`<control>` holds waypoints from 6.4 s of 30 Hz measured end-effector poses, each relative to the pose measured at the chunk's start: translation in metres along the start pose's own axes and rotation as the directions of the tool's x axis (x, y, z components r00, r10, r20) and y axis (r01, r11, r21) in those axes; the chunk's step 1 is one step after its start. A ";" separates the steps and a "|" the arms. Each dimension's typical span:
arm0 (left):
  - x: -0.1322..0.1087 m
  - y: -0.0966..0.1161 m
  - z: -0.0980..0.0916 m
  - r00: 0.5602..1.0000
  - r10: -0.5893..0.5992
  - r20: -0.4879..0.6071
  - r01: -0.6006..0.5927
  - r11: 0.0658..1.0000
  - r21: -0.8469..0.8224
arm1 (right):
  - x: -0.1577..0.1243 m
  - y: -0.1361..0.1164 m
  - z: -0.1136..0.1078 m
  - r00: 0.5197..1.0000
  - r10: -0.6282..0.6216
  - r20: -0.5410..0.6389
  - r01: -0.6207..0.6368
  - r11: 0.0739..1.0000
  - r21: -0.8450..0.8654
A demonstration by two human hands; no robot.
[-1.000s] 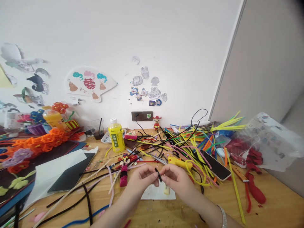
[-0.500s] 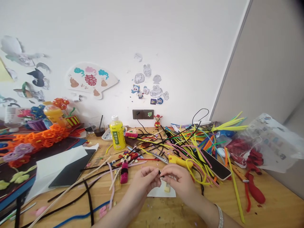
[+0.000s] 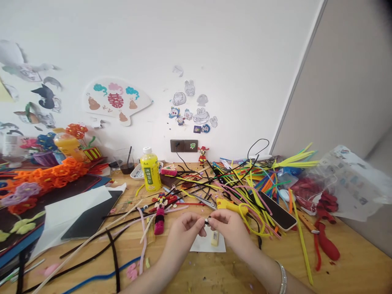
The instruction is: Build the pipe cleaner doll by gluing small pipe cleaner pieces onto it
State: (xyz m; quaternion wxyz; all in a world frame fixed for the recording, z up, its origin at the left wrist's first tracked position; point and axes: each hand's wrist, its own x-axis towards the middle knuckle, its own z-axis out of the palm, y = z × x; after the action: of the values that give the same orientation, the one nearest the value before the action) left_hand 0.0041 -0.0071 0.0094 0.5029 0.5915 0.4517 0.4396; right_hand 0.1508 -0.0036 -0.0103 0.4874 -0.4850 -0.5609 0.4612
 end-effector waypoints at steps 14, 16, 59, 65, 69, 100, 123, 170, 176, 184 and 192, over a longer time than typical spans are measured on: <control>0.006 -0.002 -0.005 0.966 -0.131 0.223 0.165 0.976 -0.144 | -0.006 -0.016 -0.008 0.997 -0.043 0.068 0.047 0.997 -0.063; 0.006 -0.004 -0.004 0.969 -0.136 0.207 0.173 0.970 -0.170 | -0.005 -0.013 -0.006 0.994 0.006 0.105 -0.010 0.999 0.035; 0.002 -0.013 -0.008 0.846 0.403 0.349 -0.527 0.537 0.659 | -0.009 -0.008 -0.002 0.960 -0.251 0.128 0.281 0.839 -0.465; 0.005 -0.016 -0.011 0.819 0.355 0.450 -0.572 0.556 0.603 | -0.011 -0.010 -0.003 0.927 -0.260 0.271 0.373 0.716 -0.590; 0.007 -0.011 -0.014 0.816 0.297 0.496 -0.551 0.658 0.513 | -0.012 -0.012 -0.005 0.888 -0.277 0.367 0.454 0.651 -0.608; 0.013 -0.009 -0.010 0.943 -0.037 0.331 0.054 0.998 -0.042 | -0.004 -0.010 -0.008 0.973 0.026 0.227 -0.019 0.999 -0.031; 0.006 -0.015 -0.001 0.957 -0.029 0.290 0.115 0.952 -0.284 | -0.008 -0.013 -0.007 0.953 0.048 0.298 -0.134 0.952 0.276; 0.003 -0.007 0.000 0.958 0.193 0.213 -0.263 0.887 0.380 | -0.013 -0.012 -0.007 0.880 -0.434 0.192 0.439 0.591 -0.677; 0.001 -0.008 0.002 0.960 0.180 0.213 -0.255 0.876 0.408 | -0.016 -0.013 -0.005 0.826 -0.526 0.203 0.455 0.410 -0.791; -0.001 -0.011 0.004 0.961 0.211 0.180 -0.269 0.868 0.417 | -0.019 -0.005 0.002 0.803 -0.587 0.100 0.427 0.449 -0.785; 0.000 -0.010 0.006 0.967 0.188 0.170 -0.240 0.899 0.368 | -0.016 -0.009 0.003 0.926 -0.377 0.003 0.278 0.680 -0.679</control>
State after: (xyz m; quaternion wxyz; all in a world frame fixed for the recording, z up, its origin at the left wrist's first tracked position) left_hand 0.0089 -0.0075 -0.0015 0.3538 0.7522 0.4275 0.3553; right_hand 0.1482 -0.0206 -0.0030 0.3929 -0.5488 -0.7310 0.1001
